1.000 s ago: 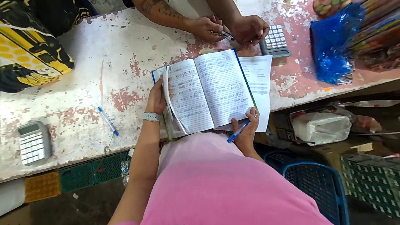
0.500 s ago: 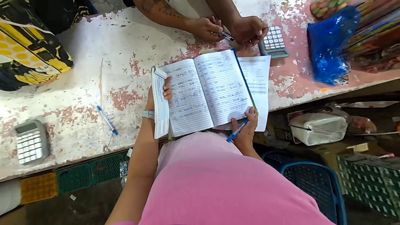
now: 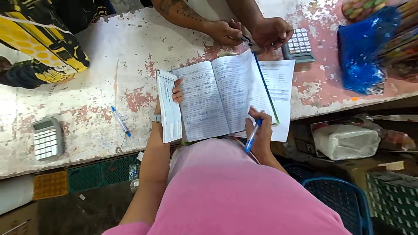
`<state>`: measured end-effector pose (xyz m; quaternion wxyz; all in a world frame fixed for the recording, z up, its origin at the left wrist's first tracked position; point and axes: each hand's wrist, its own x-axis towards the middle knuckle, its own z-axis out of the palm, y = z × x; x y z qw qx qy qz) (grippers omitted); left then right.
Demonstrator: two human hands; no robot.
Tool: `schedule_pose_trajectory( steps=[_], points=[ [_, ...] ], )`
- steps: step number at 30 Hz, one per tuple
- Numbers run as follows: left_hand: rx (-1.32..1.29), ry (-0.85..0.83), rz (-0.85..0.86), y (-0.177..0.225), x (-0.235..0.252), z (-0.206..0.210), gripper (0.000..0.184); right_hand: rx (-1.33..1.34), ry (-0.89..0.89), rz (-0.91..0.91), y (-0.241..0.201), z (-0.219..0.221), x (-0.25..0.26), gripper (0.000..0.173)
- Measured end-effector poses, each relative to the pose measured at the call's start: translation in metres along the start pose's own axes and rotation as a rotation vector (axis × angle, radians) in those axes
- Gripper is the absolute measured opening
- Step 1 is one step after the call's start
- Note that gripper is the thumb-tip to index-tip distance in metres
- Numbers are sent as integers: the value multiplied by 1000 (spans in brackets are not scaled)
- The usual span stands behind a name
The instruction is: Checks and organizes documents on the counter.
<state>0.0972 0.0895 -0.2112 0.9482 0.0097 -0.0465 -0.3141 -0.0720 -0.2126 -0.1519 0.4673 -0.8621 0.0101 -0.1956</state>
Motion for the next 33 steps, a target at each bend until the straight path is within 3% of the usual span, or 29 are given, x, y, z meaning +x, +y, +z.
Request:
schedule_pose_trajectory(
  steps=[1,4,10,14,20,24,29,33],
  points=[
    [19,46,17,0,-3,10,54,151,-10,3,-7,5,4,24],
    [201,455,99,-6,-5,63,55,457,-113,2,-14,18,9,25],
    [25,-43,75,7,-15,-2,52,559,-157,-16,-11,34,9,41],
    [72,119,142,0,-16,16,44,335,-245,-49,-11,35,13,46],
    [116,115,128,-5,-5,18,46,178,-410,-37,-13,40,22,54],
    [137,123,161,-7,-7,26,53,125,-511,-91,-11,45,27,48],
    [50,-30,99,14,-14,23,51,80,-529,-158,-9,51,28,41],
    [73,40,155,19,-28,25,45,81,-512,-196,-6,55,30,39]
  ],
)
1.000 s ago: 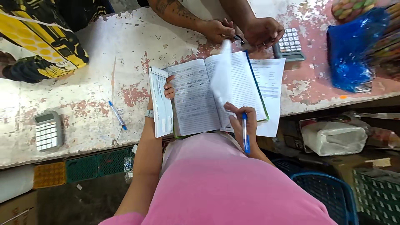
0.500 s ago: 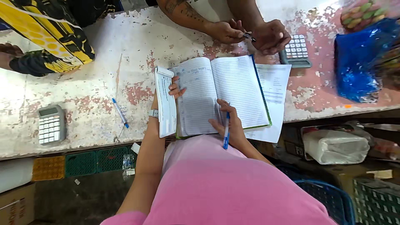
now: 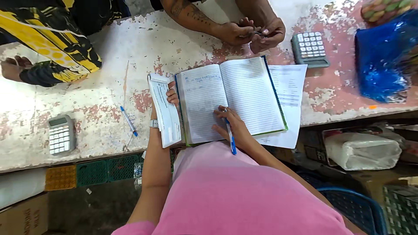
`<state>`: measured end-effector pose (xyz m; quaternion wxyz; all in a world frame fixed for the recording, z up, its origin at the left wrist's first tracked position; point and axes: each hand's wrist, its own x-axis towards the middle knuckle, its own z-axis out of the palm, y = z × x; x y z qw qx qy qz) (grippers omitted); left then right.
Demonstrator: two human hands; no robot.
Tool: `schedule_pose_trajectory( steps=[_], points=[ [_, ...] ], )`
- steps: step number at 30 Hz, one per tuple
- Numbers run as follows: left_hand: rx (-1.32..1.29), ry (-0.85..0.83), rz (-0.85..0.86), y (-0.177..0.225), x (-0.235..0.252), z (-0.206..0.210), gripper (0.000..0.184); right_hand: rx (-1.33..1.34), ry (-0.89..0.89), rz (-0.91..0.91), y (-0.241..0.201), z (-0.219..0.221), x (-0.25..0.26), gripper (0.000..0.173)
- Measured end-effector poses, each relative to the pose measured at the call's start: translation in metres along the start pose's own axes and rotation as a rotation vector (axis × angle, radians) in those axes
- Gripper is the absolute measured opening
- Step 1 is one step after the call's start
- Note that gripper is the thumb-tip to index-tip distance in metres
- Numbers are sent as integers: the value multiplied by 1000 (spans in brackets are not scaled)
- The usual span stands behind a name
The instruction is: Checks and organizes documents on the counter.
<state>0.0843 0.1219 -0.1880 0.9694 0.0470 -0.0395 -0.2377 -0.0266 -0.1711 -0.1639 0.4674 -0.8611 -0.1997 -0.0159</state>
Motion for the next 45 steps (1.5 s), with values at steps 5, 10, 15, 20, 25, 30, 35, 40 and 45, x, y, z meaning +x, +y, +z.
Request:
schedule_pose_trajectory(
  steps=[5,10,15,20,25,30,35,40,45],
  points=[
    [-28,36,41,1,-13,-9,42,-26,-8,-36,1,4,5,39],
    [-68,42,92,-5,-18,-12,39,-39,-26,-65,0,7,7,38],
    [-54,25,71,-5,-16,-13,41,-47,-32,-79,2,7,7,37],
    [-112,-131,28,-15,-3,-14,45,-72,-46,-43,-4,8,11,35],
    [57,48,263,-68,13,26,48,239,-147,145,-29,5,24,49],
    [493,372,459,-112,22,80,53,736,-73,281,-56,0,38,66],
    [1150,527,402,-128,5,99,41,464,-21,318,-69,-11,46,78],
    [928,517,282,-96,5,99,61,-171,-150,-12,-41,-67,55,68],
    [1678,476,-198,-75,-12,75,50,-397,-386,-3,-1,-71,52,62]
  ],
)
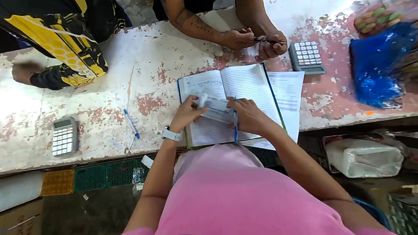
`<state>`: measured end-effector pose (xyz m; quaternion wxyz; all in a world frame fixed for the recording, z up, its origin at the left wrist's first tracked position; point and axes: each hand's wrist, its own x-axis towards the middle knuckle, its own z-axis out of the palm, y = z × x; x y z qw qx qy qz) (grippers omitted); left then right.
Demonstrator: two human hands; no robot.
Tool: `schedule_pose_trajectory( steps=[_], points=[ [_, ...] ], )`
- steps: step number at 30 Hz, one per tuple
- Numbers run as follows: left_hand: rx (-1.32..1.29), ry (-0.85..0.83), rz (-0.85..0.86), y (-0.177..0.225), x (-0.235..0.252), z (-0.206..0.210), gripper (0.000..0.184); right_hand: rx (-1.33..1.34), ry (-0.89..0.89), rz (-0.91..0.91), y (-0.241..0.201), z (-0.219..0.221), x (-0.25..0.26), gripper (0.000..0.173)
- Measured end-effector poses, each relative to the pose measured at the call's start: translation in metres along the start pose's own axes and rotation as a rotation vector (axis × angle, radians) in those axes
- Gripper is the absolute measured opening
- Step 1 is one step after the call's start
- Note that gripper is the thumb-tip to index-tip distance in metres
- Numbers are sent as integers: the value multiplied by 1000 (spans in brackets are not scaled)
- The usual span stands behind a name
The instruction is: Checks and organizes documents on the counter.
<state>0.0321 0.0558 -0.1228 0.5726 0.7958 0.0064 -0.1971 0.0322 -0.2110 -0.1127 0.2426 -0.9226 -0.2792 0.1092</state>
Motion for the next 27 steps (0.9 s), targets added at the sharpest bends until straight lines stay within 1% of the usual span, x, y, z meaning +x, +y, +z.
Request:
schedule_pose_trajectory(
  steps=[1,2,3,5,7,9,10,12,15,16,17,19,20,21,23,27],
  points=[
    [155,21,22,-8,-1,6,58,8,-10,3,7,7,-1,63],
    [264,50,46,-10,-1,12,59,25,-5,8,11,11,-1,63],
    [338,86,59,-10,-1,16,54,38,7,13,13,12,-2,63],
    [471,181,55,-7,1,24,46,51,22,29,12,12,-2,64],
    [594,270,69,-5,7,29,52,51,21,39,12,12,-2,66],
    [649,294,187,-10,14,31,59,55,6,50,14,13,-2,67],
    [662,270,274,-13,17,32,58,55,10,51,16,14,-2,67],
    [688,164,403,-14,21,33,48,59,39,40,16,13,-1,66],
    [663,0,462,-7,22,34,33,50,103,5,12,6,-2,66],
    [654,-25,461,-5,22,34,36,48,115,-1,11,3,-3,67],
    [642,-46,446,-4,21,34,47,41,123,0,9,0,-4,68],
    [641,-49,431,-3,20,32,66,25,114,25,8,-6,-6,70],
    [642,-37,439,-4,20,32,69,19,103,41,8,-9,-8,71],
    [634,-21,454,-6,20,33,69,12,92,58,9,-12,-11,72],
    [601,32,508,-12,22,34,63,12,84,99,13,-21,-17,74],
    [525,76,577,-21,24,34,50,77,54,241,19,-42,-31,77]
  ],
)
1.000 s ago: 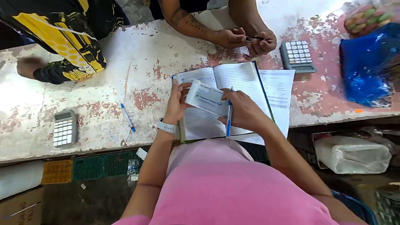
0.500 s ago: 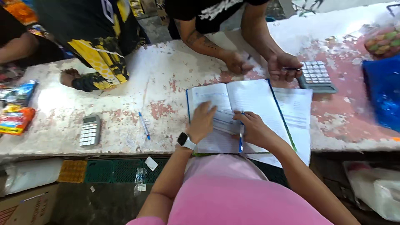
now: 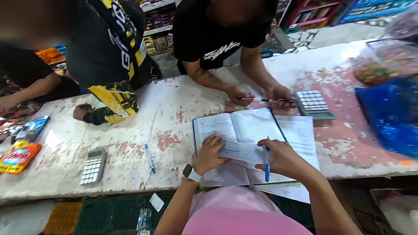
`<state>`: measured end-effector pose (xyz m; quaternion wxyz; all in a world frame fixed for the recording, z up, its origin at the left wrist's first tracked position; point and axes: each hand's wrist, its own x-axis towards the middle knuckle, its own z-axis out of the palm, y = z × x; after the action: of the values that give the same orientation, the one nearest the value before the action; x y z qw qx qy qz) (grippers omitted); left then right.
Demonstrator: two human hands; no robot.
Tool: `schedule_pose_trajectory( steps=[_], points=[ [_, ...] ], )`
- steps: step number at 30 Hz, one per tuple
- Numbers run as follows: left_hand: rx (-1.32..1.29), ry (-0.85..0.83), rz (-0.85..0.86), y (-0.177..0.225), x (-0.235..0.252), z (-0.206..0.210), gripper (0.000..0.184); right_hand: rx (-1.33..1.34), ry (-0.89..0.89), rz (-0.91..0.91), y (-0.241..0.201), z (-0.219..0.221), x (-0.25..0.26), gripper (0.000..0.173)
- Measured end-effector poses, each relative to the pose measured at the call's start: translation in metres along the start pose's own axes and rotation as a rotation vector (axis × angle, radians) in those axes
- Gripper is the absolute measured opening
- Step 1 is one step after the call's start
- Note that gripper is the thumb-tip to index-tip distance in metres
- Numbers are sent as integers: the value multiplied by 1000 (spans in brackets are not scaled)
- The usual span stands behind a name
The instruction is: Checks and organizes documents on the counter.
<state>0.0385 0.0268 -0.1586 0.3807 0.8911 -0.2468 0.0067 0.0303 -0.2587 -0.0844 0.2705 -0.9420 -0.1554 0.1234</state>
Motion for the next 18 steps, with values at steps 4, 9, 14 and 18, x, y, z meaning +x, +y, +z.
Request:
schedule_pose_trajectory(
  steps=[4,9,14,18],
  points=[
    [-69,51,41,-1,-2,2,29,173,16,100,17,-13,-11,82],
    [-86,75,40,-3,-5,5,23,624,142,68,29,-7,-22,92],
    [-63,67,52,-6,-7,4,47,906,367,276,18,11,-22,60],
    [-95,40,-5,-5,-7,-1,48,908,345,358,21,15,-27,55]
  ],
)
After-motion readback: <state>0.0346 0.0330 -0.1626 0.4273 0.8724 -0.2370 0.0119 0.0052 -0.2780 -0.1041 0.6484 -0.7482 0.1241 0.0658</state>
